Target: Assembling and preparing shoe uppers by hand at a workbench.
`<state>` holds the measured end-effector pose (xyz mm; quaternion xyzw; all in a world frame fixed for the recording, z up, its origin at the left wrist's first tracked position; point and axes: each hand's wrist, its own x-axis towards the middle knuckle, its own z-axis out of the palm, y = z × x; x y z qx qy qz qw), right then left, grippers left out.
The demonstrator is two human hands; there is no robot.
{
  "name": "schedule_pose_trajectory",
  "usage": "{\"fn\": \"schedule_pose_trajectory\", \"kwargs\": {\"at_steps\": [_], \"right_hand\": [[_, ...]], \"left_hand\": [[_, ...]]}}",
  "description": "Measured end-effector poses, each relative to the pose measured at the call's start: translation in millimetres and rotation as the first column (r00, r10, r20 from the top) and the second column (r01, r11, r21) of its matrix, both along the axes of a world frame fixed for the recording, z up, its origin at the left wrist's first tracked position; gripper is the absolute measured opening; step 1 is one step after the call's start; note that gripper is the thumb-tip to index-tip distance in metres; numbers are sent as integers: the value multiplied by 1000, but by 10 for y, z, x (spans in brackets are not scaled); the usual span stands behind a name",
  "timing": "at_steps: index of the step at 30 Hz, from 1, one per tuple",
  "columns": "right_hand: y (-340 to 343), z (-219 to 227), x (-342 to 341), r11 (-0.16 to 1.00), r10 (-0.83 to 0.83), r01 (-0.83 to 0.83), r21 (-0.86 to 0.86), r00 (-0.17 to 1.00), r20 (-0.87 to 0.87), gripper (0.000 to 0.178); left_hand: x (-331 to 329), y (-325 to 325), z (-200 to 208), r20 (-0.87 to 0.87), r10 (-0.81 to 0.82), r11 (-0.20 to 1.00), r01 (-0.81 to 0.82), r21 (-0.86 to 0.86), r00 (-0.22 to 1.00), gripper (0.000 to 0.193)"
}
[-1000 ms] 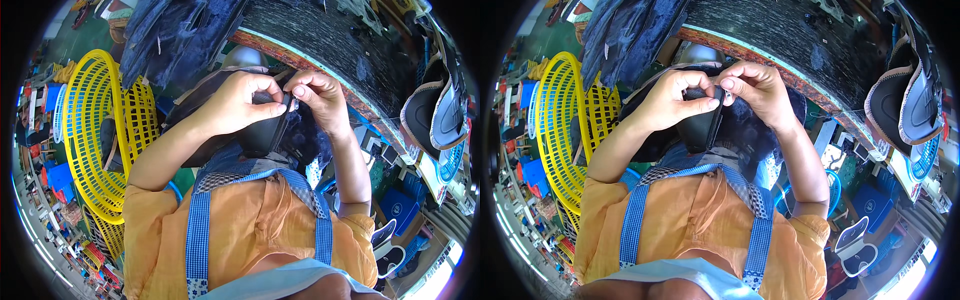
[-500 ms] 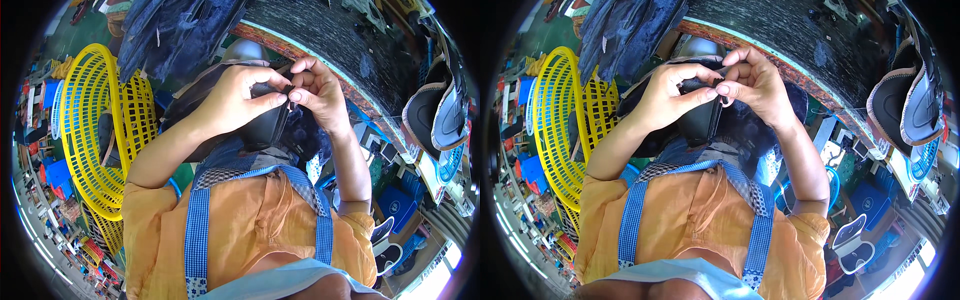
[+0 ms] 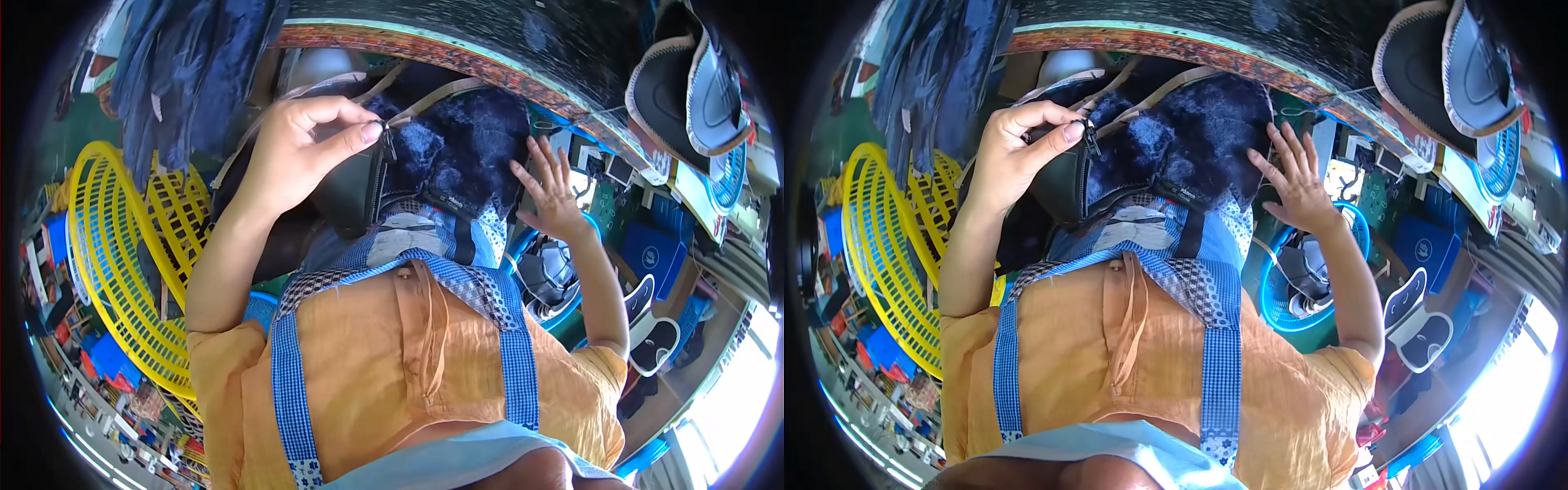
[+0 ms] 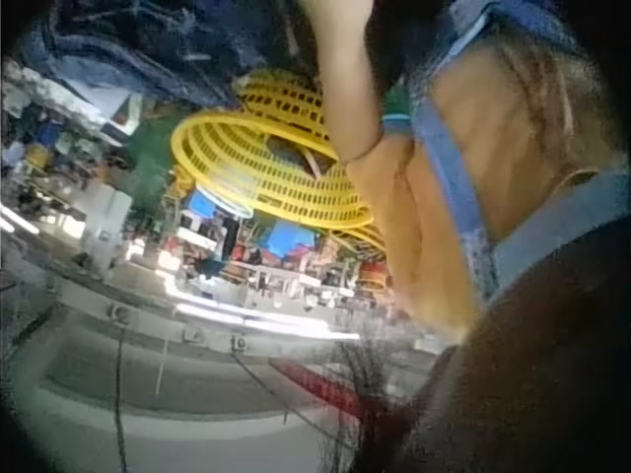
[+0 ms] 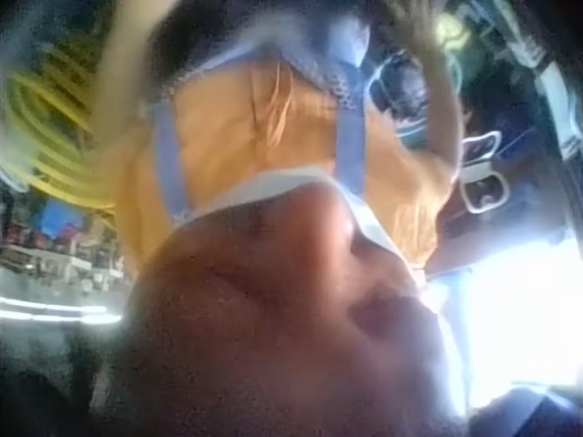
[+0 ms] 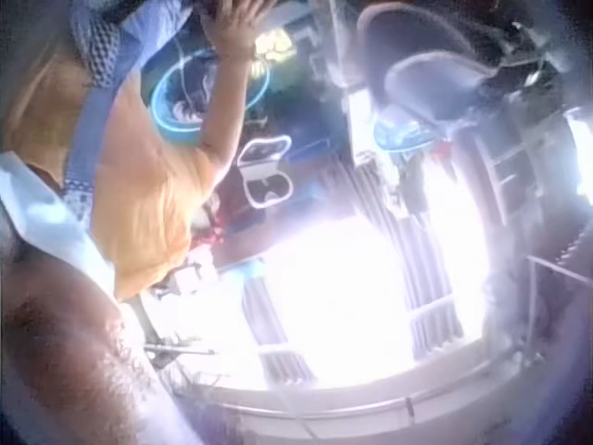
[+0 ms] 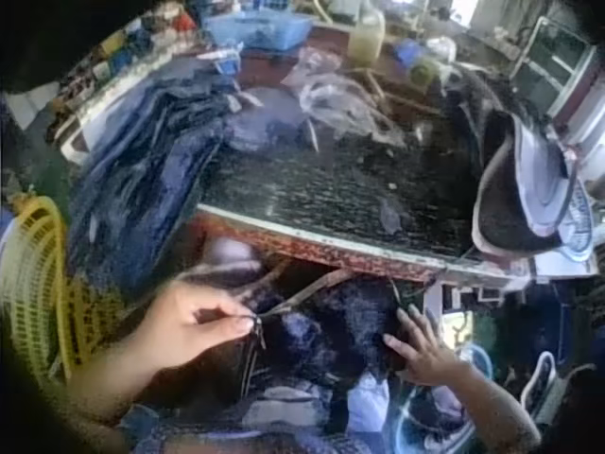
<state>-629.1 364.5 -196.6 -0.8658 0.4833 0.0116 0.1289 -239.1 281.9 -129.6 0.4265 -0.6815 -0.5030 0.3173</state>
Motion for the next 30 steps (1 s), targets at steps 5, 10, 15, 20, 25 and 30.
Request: {"fn": "schedule_pose_trajectory", "kwargs": {"at_steps": [5, 10, 15, 20, 25, 30], "right_hand": [[-215, 77, 168, 980, 102, -34, -197, 932, 348, 37], [-1017, 1305, 848, 976, 207, -134, -172, 814, 542, 29], [-1352, 1593, 1388, 928, 369, -304, -213, 692, 621, 26], [-1430, 1504, 1603, 585, 752, -369, -722, 581, 312, 30], [-1391, 1499, 1637, 651, 716, -410, -639, 612, 337, 28], [-1356, 1656, 1720, 629, 728, -548, -552, 664, 170, 27]], "left_hand": [[-122, 9, 101, -76, -107, 988, 115, 100, 991, 13], [-377, -55, 431, -122, -395, 918, 386, -90, 911, 13], [-351, 37, 603, 113, -272, 948, 286, -137, 956, 15], [-193, 132, 369, -40, -233, 973, 232, -20, 972, 19], [-172, 134, 235, -188, -203, 976, 214, 39, 961, 22], [-204, 142, 287, -168, -151, 959, 185, 212, 974, 21]]}}
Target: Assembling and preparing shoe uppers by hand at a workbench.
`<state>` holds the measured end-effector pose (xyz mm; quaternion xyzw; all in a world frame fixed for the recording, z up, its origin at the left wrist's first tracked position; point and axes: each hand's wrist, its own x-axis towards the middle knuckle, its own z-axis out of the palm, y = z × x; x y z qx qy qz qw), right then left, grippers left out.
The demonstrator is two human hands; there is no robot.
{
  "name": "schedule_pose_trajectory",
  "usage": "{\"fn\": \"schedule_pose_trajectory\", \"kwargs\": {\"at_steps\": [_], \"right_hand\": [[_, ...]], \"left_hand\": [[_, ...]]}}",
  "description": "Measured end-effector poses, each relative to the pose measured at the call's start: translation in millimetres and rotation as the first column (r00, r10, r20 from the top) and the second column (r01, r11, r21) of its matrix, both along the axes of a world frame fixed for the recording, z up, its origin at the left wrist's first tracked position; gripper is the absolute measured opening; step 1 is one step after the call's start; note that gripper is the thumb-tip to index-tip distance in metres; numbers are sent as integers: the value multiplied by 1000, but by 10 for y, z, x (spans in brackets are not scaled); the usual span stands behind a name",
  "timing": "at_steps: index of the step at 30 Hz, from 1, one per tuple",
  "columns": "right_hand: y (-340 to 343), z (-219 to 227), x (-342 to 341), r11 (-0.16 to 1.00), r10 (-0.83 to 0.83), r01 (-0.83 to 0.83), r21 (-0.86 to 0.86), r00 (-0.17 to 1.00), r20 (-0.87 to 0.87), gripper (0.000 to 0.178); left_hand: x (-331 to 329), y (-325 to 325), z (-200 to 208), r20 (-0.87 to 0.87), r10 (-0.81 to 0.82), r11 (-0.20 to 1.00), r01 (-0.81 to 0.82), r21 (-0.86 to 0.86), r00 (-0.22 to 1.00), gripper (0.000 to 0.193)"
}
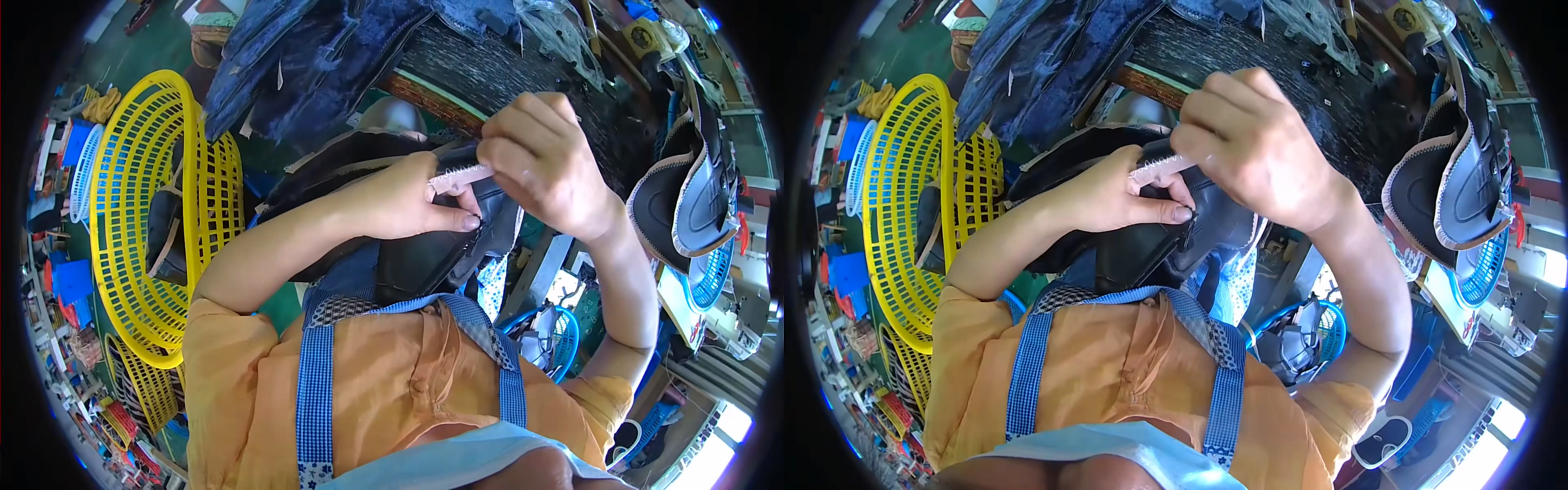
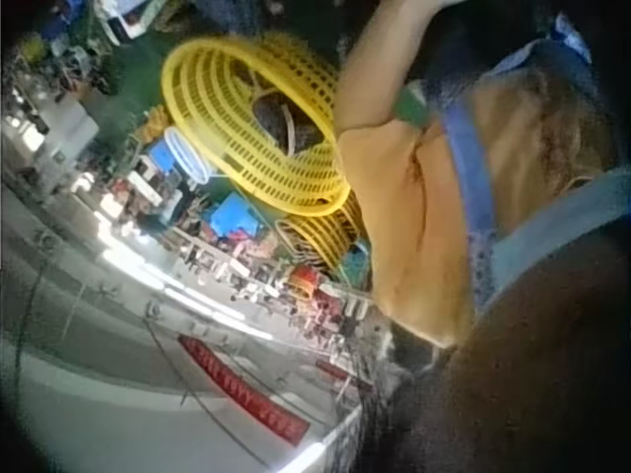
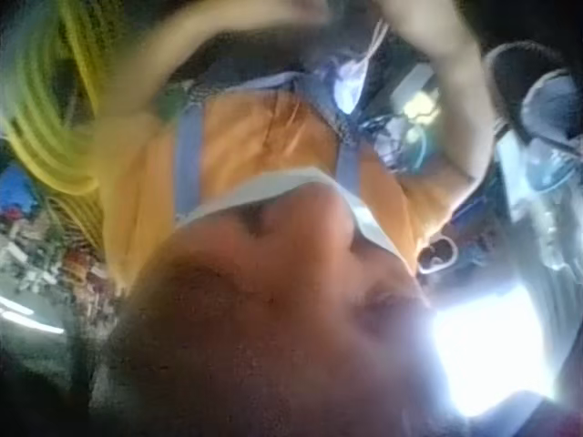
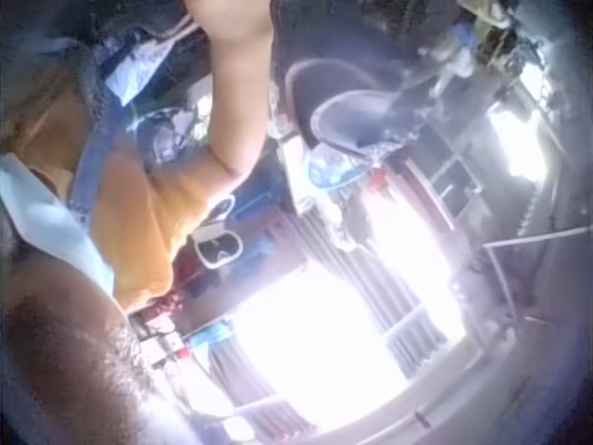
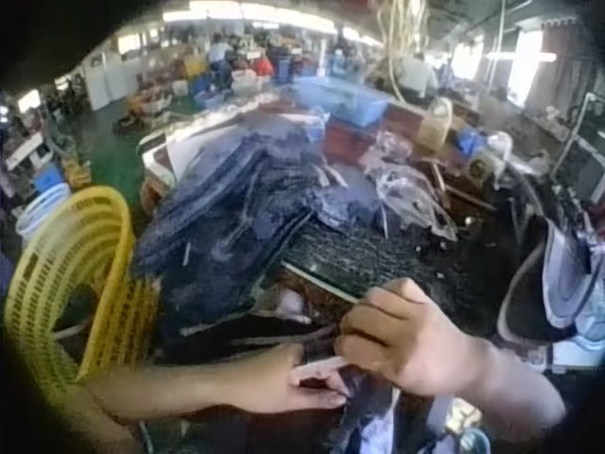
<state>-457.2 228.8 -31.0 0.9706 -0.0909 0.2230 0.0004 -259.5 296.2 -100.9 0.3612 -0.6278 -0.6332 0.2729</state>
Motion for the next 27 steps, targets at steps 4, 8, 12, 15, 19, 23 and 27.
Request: {"fn": "schedule_pose_trajectory", "kwargs": {"at_steps": [4, 8, 12, 15, 19, 23, 27], "right_hand": [[91, 68, 22, 993, 106, -111, -46, 989, -103, 24], [96, 155, -40, 990, 141, -144, -10, 981, -137, 30], [222, 256, -24, 999, -14, 3, -50, 974, -228, 20], [197, 252, 7, 992, -33, 71, 104, 943, -330, 23], [2, 621, -54, 833, 74, 287, 473, 789, -610, 12], [-131, 585, -51, 490, 78, 561, 667, 734, -675, 14], [-158, 294, -172, 819, 177, 202, 537, 801, -572, 16]], "left_hand": [[-13, 26, 18, 81, 25, 990, -14, -142, 996, 18], [-77, 27, -33, 6, 30, 984, -28, -178, 1000, 20], [-117, 34, 55, 53, 57, 963, -41, -266, 997, 19], [-181, 63, 121, 115, 21, 956, 14, -292, 993, 18], [-221, 56, 135, 148, -24, 936, 74, -343, 989, 17], [-204, 111, 200, 244, -12, 926, 103, -364, 970, 14], [-244, 171, 195, 183, -45, 918, 113, -380, 982, 13]]}}
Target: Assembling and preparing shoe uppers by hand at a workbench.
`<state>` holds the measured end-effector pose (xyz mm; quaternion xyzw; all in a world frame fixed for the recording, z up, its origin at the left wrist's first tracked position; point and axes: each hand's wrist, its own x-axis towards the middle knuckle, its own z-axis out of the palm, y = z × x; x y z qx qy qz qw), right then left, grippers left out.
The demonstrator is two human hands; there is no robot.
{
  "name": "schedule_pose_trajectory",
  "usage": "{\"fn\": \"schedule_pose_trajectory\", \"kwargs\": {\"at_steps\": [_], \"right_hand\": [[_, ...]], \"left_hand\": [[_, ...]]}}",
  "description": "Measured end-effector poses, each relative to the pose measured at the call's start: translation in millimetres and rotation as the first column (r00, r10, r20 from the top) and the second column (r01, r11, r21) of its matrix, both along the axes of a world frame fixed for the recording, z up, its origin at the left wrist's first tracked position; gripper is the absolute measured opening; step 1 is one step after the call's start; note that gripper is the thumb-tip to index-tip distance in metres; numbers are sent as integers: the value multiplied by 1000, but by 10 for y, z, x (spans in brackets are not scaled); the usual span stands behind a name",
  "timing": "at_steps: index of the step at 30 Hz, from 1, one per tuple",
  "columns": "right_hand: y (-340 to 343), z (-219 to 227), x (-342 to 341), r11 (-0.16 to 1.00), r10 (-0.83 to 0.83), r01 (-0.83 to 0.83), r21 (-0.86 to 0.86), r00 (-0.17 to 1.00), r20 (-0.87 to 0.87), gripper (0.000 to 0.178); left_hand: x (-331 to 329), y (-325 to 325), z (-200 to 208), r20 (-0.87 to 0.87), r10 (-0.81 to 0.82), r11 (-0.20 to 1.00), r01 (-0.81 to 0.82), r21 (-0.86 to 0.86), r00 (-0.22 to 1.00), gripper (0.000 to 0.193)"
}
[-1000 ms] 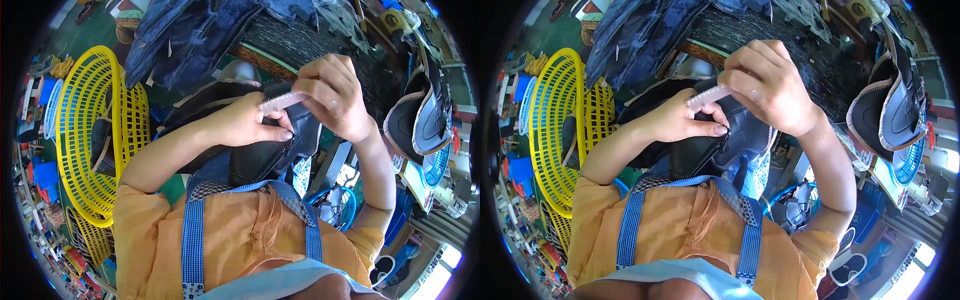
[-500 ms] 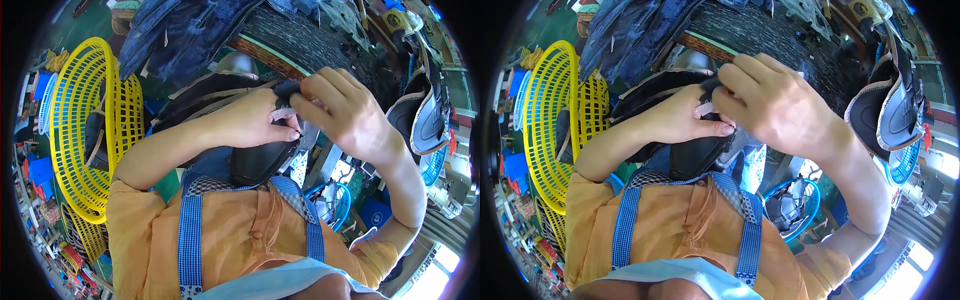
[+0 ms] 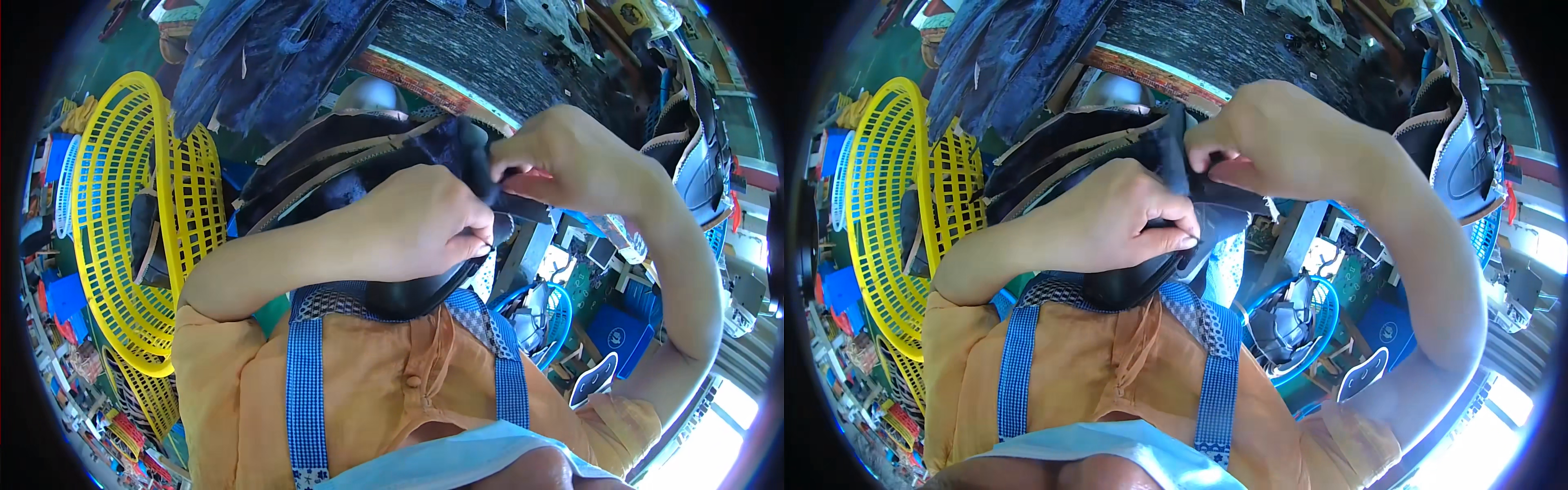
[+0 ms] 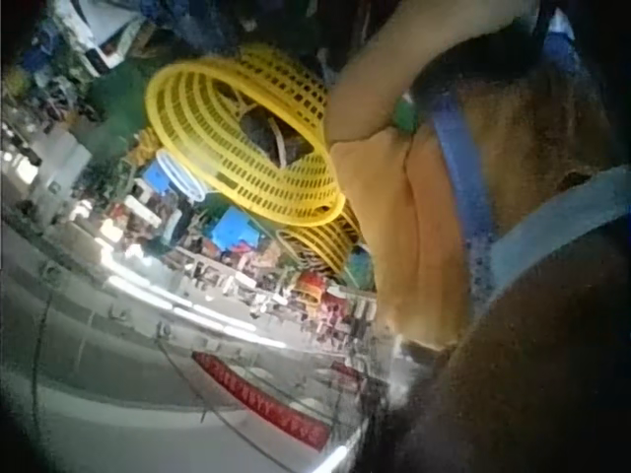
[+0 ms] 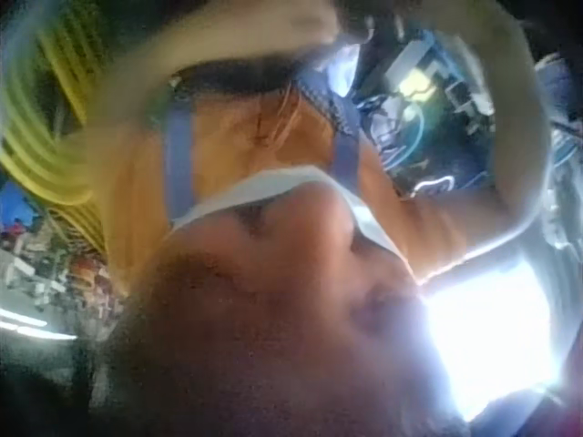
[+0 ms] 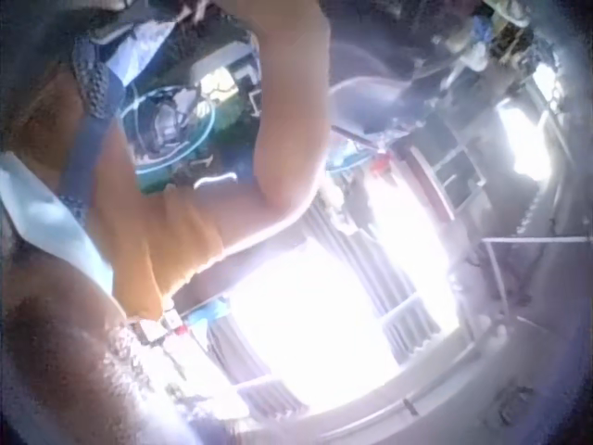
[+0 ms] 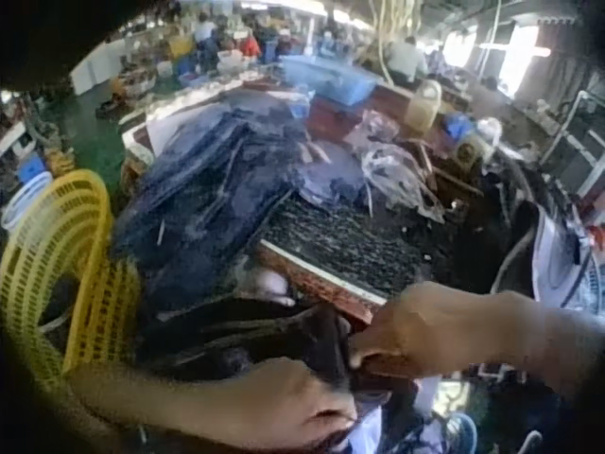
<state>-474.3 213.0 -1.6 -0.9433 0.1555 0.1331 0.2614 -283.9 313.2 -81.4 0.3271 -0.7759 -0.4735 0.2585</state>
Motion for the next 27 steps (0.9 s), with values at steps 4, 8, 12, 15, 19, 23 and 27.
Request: {"fn": "schedule_pose_trajectory", "kwargs": {"at_steps": [4, 8, 12, 15, 19, 23, 27], "right_hand": [[15, -75, 55, 978, 198, -142, -154, 864, 462, 20], [-24, 35, -47, 964, -45, 37, 265, 999, 25, 21], [74, 94, -88, 939, -132, 150, 309, 988, -79, 24], [128, -10, -127, 978, -14, -3, 209, 997, 82, 29], [190, -122, -169, 986, 11, -35, 160, 988, 153, 23], [206, -129, -178, 994, 24, -45, 101, 978, 206, 16], [190, -203, -234, 996, 79, -45, -84, 875, 478, 19]], "left_hand": [[-10, 12, -53, -81, -37, 994, 28, -102, 996, 11], [20, 31, -34, -100, -102, 995, 102, -5, 990, 9], [25, 58, 35, -110, -120, 993, 121, -1, 987, 9], [42, 61, 83, -65, -169, 985, 165, -58, 983, 9], [13, 74, 39, -34, -186, 980, 183, -75, 982, 10], [15, 10, -5, -110, -187, 982, 183, -45, 976, 12], [63, -26, -2, -201, -199, 980, 201, -9, 959, 9]]}}
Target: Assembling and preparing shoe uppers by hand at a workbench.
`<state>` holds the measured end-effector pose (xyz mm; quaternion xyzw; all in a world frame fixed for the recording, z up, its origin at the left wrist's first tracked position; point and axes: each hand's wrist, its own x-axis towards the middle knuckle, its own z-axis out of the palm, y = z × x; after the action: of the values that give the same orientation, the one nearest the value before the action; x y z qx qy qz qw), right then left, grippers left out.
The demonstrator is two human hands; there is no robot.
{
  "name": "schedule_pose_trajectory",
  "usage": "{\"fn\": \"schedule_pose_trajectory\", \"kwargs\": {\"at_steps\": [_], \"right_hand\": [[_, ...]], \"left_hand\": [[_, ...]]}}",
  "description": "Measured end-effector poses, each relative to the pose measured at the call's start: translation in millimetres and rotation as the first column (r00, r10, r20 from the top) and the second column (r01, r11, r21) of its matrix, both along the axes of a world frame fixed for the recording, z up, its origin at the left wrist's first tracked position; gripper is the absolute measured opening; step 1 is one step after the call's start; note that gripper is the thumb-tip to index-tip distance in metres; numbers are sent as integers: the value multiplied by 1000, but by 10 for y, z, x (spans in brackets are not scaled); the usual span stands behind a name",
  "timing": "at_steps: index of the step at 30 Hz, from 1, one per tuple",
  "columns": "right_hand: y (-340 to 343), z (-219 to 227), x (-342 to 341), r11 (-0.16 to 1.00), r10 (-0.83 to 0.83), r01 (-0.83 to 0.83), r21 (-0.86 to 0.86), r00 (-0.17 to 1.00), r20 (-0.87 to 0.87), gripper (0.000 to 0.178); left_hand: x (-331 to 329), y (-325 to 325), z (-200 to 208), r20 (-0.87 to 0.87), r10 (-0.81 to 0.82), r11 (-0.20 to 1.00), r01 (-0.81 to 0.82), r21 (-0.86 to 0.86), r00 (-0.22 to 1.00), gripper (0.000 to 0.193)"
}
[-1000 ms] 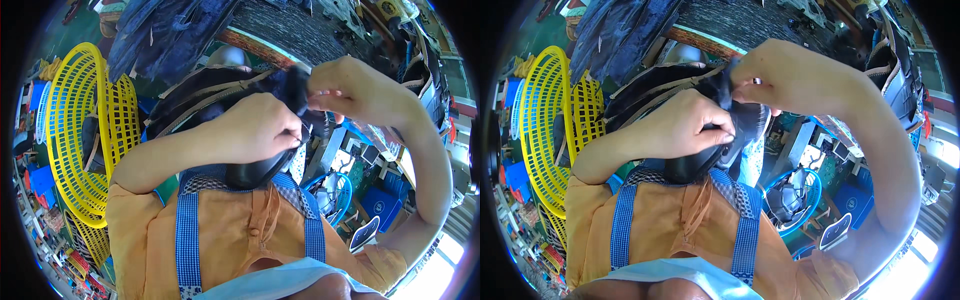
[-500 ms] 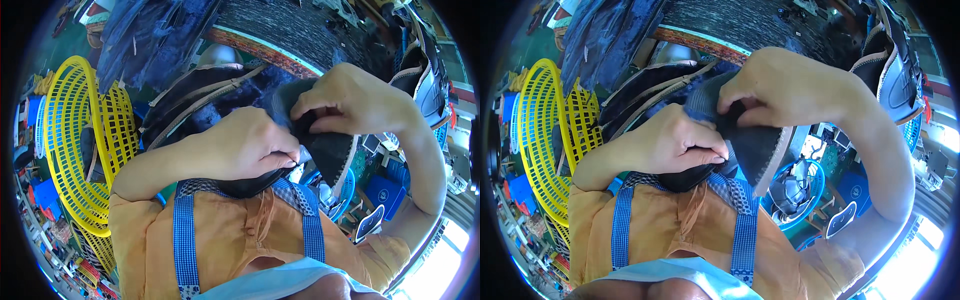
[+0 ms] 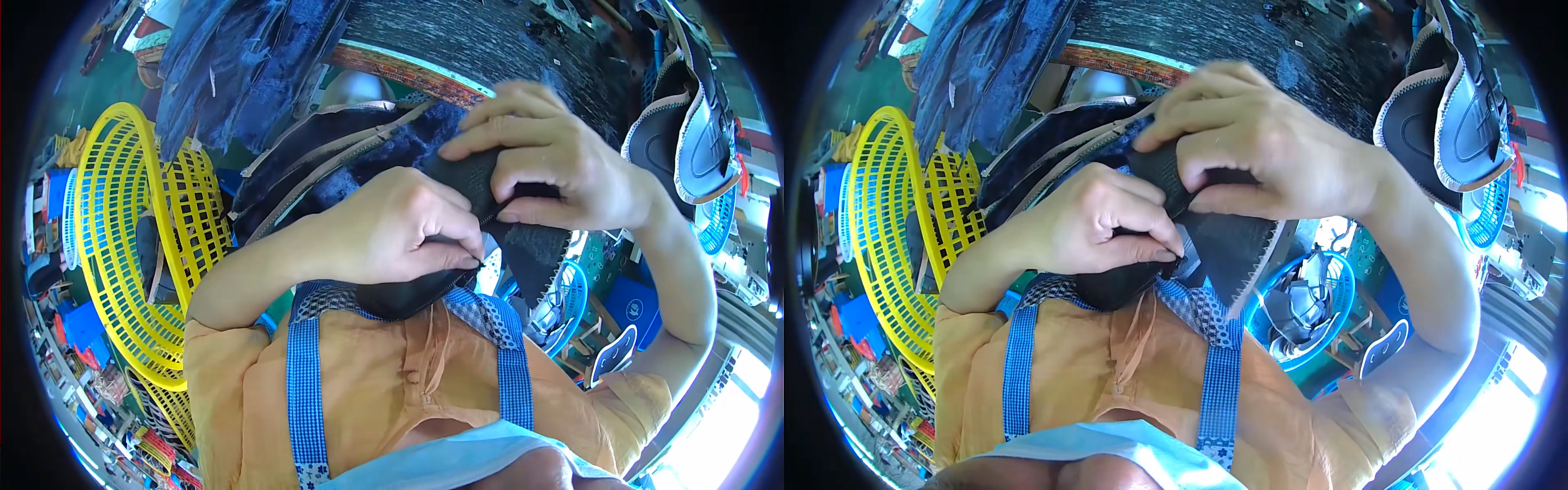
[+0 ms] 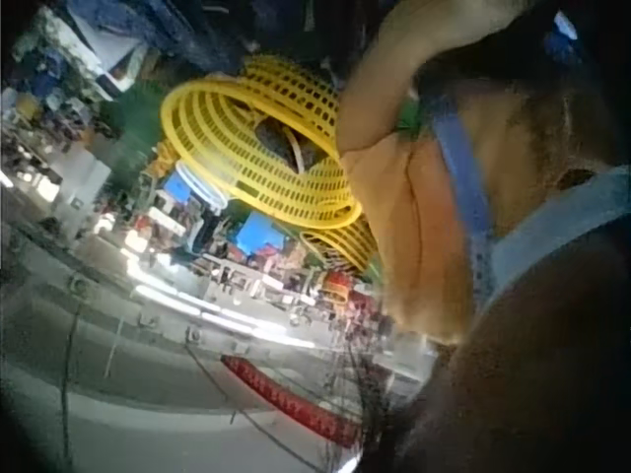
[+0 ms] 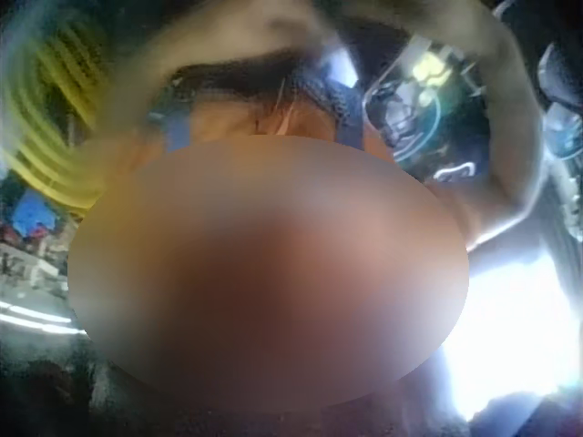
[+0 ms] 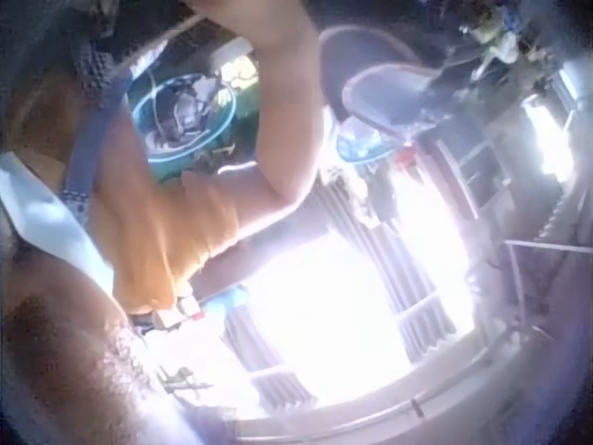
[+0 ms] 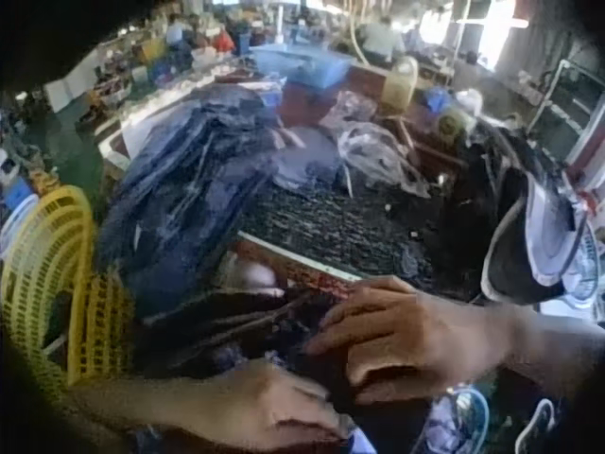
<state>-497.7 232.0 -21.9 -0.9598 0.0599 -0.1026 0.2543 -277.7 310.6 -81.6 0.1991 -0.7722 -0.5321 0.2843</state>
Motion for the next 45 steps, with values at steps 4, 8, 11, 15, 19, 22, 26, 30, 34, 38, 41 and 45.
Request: {"fn": "schedule_pose_trajectory", "kwargs": {"at_steps": [4, 8, 11, 15, 19, 22, 26, 30, 34, 38, 41, 45], "right_hand": [[60, -357, -199, 523, -131, 261, 811, 965, -226, 33], [402, -871, -277, 264, -188, 62, 963, 982, -12, 49], [404, -1089, -316, 177, -74, -118, 977, 988, 133, 48], [560, -887, -180, 371, -193, 57, 927, 981, 17, 60], [958, -799, -73, 52, -544, 277, 959, 814, -206, 61], [1058, -780, -108, -46, -662, 266, 963, 713, -229, 45], [365, -696, -233, 454, -442, 177, 873, 896, 48, 38], [27, -427, -152, 692, 28, -73, 718, 997, 75, 32], [101, -552, 84, 740, 137, -77, 668, 990, -38, 32], [106, -538, 61, 745, 71, -59, 664, 997, 9, 33], [139, -544, 65, 737, 62, -52, 674, 998, 9, 32], [156, -572, 93, 748, 40, -34, 663, 999, 5, 31]], "left_hand": [[71, 62, -35, -18, 45, 997, -46, -69, 999, 10], [89, 148, -14, -70, 66, 995, -71, -72, 995, 9], [30, 166, -12, -81, 19, 992, -29, -120, 997, 10], [101, 163, 22, -4, 68, 990, -68, -122, 998, 13], [128, 206, 75, 111, 124, 989, -114, -98, 986, 11], [60, 244, 99, 136, 143, 976, -116, -185, 980, 13], [39, 176, 145, 68, 101, 994, -97, -51, 993, 9], [171, 88, -50, 70, 212, 941, -223, 257, 975, 9], [215, 52, -210, -29, 290, 918, -270, 289, 956, 10], [288, -150, -167, -149, 159, 919, -202, -338, 976, 11], [296, -100, -210, -115, 235, 972, -236, 4, 965, 9], [219, -17, -362, -110, 358, 930, -343, 135, 927, 10]]}}
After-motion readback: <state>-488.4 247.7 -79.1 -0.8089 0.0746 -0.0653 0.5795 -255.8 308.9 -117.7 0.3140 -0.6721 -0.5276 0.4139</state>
